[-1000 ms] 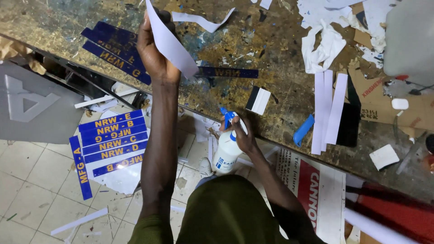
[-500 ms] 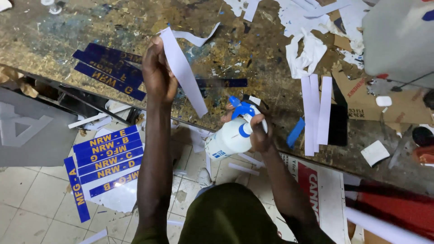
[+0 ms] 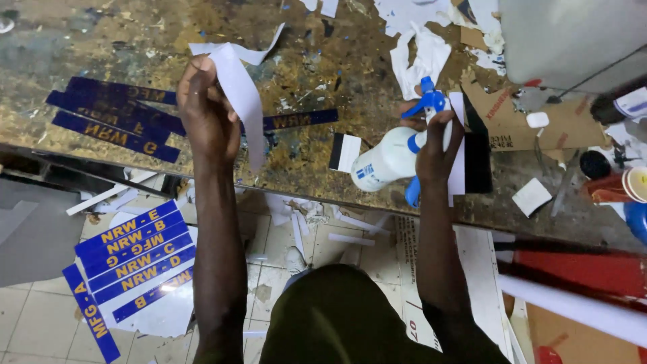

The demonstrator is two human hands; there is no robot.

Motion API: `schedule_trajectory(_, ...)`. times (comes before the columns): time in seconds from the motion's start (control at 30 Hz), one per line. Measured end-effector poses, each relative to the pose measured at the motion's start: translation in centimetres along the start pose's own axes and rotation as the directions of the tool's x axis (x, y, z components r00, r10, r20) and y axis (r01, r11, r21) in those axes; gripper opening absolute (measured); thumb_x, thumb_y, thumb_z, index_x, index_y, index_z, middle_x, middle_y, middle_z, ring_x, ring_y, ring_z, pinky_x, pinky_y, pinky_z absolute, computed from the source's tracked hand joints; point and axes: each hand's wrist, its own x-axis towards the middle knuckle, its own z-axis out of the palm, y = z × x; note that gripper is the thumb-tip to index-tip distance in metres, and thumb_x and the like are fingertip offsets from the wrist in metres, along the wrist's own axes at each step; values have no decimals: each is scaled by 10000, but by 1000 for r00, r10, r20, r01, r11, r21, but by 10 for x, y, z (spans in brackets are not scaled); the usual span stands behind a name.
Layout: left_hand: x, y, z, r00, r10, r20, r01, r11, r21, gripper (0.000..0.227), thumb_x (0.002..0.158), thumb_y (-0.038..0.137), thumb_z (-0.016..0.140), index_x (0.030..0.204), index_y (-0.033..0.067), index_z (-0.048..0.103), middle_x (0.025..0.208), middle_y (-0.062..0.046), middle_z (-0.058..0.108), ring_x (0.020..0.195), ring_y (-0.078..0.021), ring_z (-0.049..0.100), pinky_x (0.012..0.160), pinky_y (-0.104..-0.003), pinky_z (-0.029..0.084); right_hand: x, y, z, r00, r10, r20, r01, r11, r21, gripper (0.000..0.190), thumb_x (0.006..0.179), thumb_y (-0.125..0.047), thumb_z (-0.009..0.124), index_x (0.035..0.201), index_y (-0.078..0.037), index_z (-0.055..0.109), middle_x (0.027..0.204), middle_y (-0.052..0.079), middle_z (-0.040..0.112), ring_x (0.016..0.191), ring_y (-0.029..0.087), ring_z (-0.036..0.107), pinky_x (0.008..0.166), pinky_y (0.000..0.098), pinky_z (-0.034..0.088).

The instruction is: The person sprays a blue vinyl strip with a spray bottle, then places a white paper backing onto it. They use a squeegee tool to smooth the paper onto the vinyl, then peel the paper off to reveal the applied sticker. This process is repeated with another strip.

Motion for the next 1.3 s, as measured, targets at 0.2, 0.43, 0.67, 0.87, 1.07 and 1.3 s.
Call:
schedule_trajectory(0.2, 4, -24, 2, 993, -57, 102, 71, 987, -141, 401, 1129, 265, 711, 809, 185, 483, 663, 40, 452, 501, -113, 481, 492, -277, 392, 46, -31, 20, 906, -351, 236, 390, 908, -150, 300, 1230, -287, 566, 1314, -41, 716, 1167, 113, 815, 1044, 247, 805, 846, 371, 733)
schedule_trajectory(0.43, 0, -39, 13, 993, -92, -77, 77, 979, -187, 306, 1102, 229, 700, 825, 170, 583, 657, 68, 494, 488, -87, 454, 433, -250, 352, 63, -16, 18, 888, -373, 270, 417, 900, -129, 437, 1228, -433, 642, 1502, -92, 654, 1344, 133, 807, 1285, 323, 787, 1100, 469, 645)
schedule_trajectory(0.67, -14, -27, 34, 1000, 2, -12, -5, 971, -240, 178, 1079, 219, 742, 984, 134, 618, 748, 30, 537, 482, -107, 465, 439, -256, 366, -45, -15, -19, 922, -364, 135, 383, 907, -176, 853, 1146, -482, 774, 1756, -161, 272, 1715, 127, 343, 1550, 353, 455, 1278, 557, 504)
schedule_trajectory(0.87, -14, -41, 8, 994, 33, -107, -67, 940, -333, 232, 1083, 199, 785, 1265, 57, 780, 1060, -35, 819, 961, -183, 783, 778, -335, 594, -138, -6, 51, 745, -39, 666, 23, 999, 33, 1141, 1014, -665, 774, 1798, -140, 133, 1827, 248, 346, 1688, 415, 397, 1329, 606, 454)
schedule_trajectory(1.07, -27, -25, -10, 977, 109, -185, -176, 900, -400, 186, 1117, 158, 755, 1252, 36, 792, 1160, -88, 834, 1084, -220, 800, 875, -376, 659, -180, -2, 120, 540, 267, 798, -417, 908, -22, 1404, 813, -614, 938, 1817, -277, 16, 1820, 238, 284, 1659, 408, 360, 1268, 590, 496)
schedule_trajectory(1.3, -47, 11, -55, 929, 79, -361, -196, 933, -303, 90, 1076, 180, 703, 1028, 110, 735, 1007, -70, 813, 828, -255, 869, 672, -261, 741, -210, 20, 148, 514, 253, 820, -554, 827, 92, 1094, 1010, -127, 894, 1827, -120, 167, 1526, 211, 610, 1403, 362, 682, 1118, 510, 632)
